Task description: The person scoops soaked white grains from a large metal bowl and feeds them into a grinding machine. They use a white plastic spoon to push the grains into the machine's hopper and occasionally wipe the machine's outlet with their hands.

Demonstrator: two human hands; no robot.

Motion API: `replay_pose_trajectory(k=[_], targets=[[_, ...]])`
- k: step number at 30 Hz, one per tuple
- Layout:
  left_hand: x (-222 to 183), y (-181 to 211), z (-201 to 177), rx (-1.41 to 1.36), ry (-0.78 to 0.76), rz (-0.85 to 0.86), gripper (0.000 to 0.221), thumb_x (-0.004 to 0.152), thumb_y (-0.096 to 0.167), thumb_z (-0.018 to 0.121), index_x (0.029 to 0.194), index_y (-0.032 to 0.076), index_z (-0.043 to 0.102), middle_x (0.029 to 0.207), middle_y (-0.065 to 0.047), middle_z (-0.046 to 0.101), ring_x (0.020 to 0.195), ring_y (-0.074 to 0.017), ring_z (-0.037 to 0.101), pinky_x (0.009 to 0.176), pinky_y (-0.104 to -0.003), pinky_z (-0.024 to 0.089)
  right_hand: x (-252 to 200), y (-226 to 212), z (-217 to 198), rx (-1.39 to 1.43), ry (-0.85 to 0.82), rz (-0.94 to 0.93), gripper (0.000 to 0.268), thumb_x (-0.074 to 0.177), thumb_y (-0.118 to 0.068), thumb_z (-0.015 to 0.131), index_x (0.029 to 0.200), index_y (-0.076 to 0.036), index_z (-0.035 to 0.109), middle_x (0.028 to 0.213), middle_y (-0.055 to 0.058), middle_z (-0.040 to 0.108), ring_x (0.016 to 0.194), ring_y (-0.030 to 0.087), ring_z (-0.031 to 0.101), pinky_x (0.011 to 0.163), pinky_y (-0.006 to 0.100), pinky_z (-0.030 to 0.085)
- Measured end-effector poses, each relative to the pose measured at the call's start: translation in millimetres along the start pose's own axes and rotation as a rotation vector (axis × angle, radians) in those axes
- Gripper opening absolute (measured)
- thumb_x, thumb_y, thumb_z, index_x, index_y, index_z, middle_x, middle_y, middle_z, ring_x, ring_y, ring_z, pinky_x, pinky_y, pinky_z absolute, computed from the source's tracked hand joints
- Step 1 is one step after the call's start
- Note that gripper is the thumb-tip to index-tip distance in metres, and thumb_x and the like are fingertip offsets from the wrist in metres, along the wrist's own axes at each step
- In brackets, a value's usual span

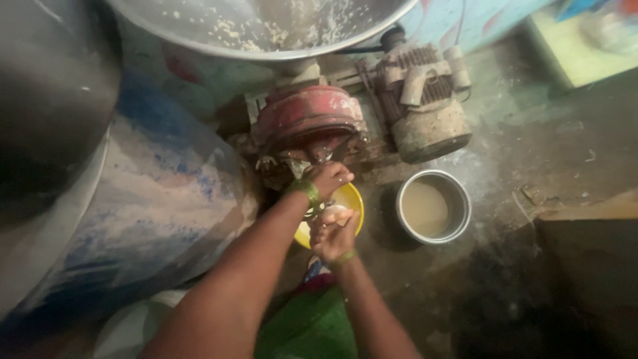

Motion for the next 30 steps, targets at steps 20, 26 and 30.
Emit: replay_pose_trajectory(k=[20,26,30], targets=[[3.4,2.8,-1.5,0.102,-0.005,-0.007,0.041,0.089,0.052,0.063,0.106,0.017,0.075,0.112,-0.008,0.073,0.107,-0.0292,0.068,0.096,-0.043,0.05,-28.8,-10.5,19.0,-0.785,0.271,-0.713,0.066,0.082,-0.061,0.049,0.13,-0.016,0.048,0.1,0.011,0.064,0.08,0.034,0.068,0.053,0.041,0.05],[6.4,3.1,-5.2,0.019,-0.03,0.018,0.036,0.091,0.048,0.066,0.106,0.016,0.075,0.108,-0.008,0.074,0.102,-0.0278,0.071,0.089,-0.042,0.055,-0.2,4.4,13.4,-0.771,0.286,-0.738,0.065,0.083,-0.055,0.059,0.136,-0.02,0.045,0.101,0.011,0.065,0.076,0.031,0.065,0.054,0.042,0.049],[2.7,9.2,-2.7,-0.104,-0.117,-0.196,0.031,0.09,0.042,0.065,0.109,0.02,0.075,0.105,-0.005,0.077,0.095,-0.0232,0.075,0.083,-0.04,0.06,26.1,-2.7,-18.7,-0.234,0.039,-0.22,0.07,0.084,-0.061,0.064,0.138,-0.019,0.045,0.102,0.011,0.066,0.074,0.03,0.064,0.054,0.042,0.05]])
Point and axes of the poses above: each hand's wrist, its own x-axis towards the middle knuckle, its own z-axis out of the palm, y = z × x, the point moved 2 cm from there along x, towards the middle knuckle
